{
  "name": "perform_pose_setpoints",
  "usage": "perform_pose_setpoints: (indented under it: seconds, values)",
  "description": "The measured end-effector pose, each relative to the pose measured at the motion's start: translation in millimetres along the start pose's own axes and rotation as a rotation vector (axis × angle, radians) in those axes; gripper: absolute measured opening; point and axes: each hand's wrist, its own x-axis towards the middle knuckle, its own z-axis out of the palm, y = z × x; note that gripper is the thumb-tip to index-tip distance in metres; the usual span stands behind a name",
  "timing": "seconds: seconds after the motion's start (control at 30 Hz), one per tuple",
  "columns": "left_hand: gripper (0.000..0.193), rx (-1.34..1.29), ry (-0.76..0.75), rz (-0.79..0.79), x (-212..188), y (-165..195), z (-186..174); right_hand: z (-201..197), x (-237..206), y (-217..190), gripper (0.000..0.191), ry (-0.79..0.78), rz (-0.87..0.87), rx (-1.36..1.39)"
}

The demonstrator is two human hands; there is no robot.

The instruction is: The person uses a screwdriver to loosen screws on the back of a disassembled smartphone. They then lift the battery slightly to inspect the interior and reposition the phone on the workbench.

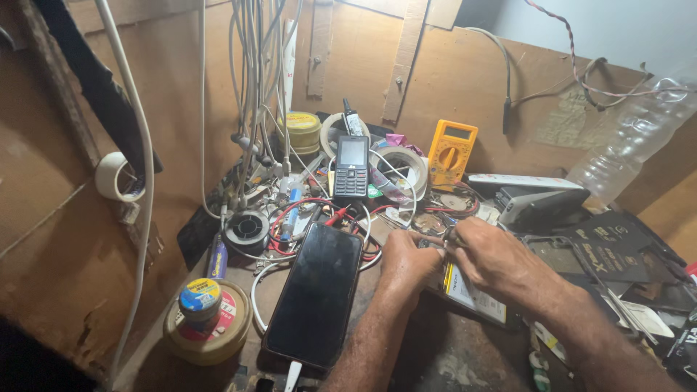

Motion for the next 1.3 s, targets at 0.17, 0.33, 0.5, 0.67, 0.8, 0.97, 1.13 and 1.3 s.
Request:
perform_pose_setpoints:
  seconds: [0.17,0.33,0.5,0.67,0.8,0.97,1.13,1.3]
  values:
    - [0.028,0.029,0.014,-0.002,4,-3,2,-4,4,-5,0.022,-0.055,0.035,-0.080]
    - [0.027,0.102,0.039,-0.044,2,1,3,1,12,0,0.017,-0.046,-0.067,-0.120]
    - [0.026,0.109,0.077,-0.037,2,-1,3,9,16,4,0.009,-0.034,-0.111,-0.193]
    - [0.027,0.050,0.036,-0.058,7,-6,2,5,22,13,0.014,-0.066,-0.126,-0.002]
    - [0.024,0.034,0.038,-0.021,7,-8,2,0,23,20,0.015,0.077,-0.235,0.101]
    - [0.026,0.083,0.038,-0.018,7,-6,1,-8,1,26,0.026,0.115,0.296,0.313]
    - [0.024,0.056,0.026,-0.033,5,-3,1,8,-13,22,0.028,0.218,0.341,0.581]
    - [0.023,0.045,0.007,-0.041,2,1,-1,20,-16,15,0.029,0.256,0.264,0.375]
